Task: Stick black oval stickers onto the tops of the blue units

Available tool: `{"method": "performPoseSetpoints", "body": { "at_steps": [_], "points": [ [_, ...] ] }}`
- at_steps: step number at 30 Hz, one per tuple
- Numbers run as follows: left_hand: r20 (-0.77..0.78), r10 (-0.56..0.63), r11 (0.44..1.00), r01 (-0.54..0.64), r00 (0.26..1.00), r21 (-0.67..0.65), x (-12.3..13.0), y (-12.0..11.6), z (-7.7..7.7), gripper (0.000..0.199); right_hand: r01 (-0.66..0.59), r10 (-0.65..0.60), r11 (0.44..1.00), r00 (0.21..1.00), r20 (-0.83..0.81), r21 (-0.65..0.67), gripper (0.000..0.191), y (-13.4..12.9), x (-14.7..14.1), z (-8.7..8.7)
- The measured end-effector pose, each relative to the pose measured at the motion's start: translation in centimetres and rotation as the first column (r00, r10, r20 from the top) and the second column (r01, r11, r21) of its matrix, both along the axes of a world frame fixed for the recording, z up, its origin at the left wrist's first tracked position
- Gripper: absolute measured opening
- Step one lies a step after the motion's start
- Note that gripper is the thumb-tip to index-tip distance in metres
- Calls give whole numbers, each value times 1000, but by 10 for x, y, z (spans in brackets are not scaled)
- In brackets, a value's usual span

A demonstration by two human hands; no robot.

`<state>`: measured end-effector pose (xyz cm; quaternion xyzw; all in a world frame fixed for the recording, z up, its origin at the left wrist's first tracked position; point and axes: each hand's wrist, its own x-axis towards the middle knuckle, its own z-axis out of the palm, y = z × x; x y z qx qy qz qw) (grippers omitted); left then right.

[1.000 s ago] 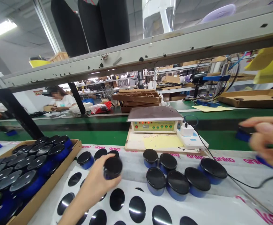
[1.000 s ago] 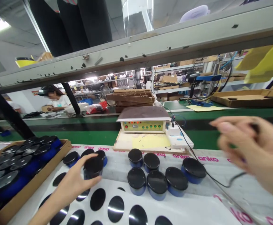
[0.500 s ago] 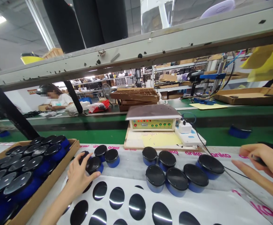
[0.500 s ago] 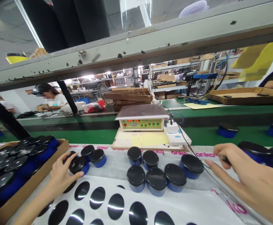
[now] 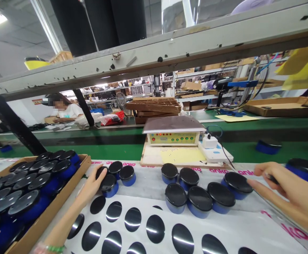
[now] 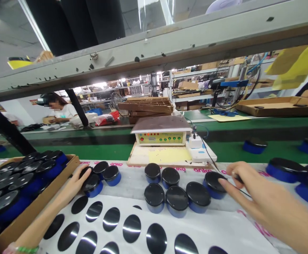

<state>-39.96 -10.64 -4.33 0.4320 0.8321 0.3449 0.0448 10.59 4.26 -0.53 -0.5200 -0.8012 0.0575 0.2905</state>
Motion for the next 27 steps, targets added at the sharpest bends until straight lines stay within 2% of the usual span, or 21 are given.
{"method": "performPoseSetpoints", "body": {
  "at_steps": [2,4,6,7,8,10,11,13,15,17,20,22,24,26,27],
  "points": [
    [-58,64,998,-64,996,13,8,4,4,57,-70,83,987,993,88,-142,21,-2,-5,-1],
    [-215,83,996,-73,973,52,28,8,10,57,-128,164,963,976,140,-237,13,-3,-9,-5],
    [-409,-55,994,89,911,64,63,11,17,51,-187,247,935,954,172,-302,12,-1,-10,-12],
    [-470,-196,971,239,860,33,85,13,19,48,-207,276,921,945,177,-331,17,1,-10,-15],
    [-482,-356,919,393,801,-26,108,15,21,46,-216,290,911,941,173,-350,21,3,-10,-17],
    [-417,-614,773,619,671,-142,155,22,22,54,-212,278,910,949,146,-355,27,7,-10,-21],
    [-375,-693,706,684,616,-182,174,27,22,63,-208,266,914,955,128,-348,27,10,-10,-21],
    [-277,-765,640,735,581,-227,203,41,21,80,-224,272,910,958,94,-348,27,14,-10,-21],
    [-175,-762,647,721,624,-248,216,59,20,90,-268,304,894,951,48,-358,27,19,-13,-20],
    [-84,-739,663,699,669,-270,217,77,18,92,-322,342,874,940,-10,-364,27,24,-18,-22],
    [-33,-735,657,700,677,-281,213,94,14,87,-404,392,834,913,-111,-375,30,35,-34,-28],
    [-55,-739,657,701,671,-275,212,96,13,83,-460,426,788,887,-178,-409,35,42,-45,-30],
    [-115,-718,686,671,686,-282,213,91,12,79,-507,452,739,861,-232,-444,41,45,-49,-27],
    [-238,-697,716,639,677,-282,217,81,12,79,-527,459,710,849,-261,-467,46,42,-45,-19],
    [-315,-695,719,639,646,-275,220,75,11,82,-529,459,700,848,-265,-480,48,37,-40,-14]
  ]
}}
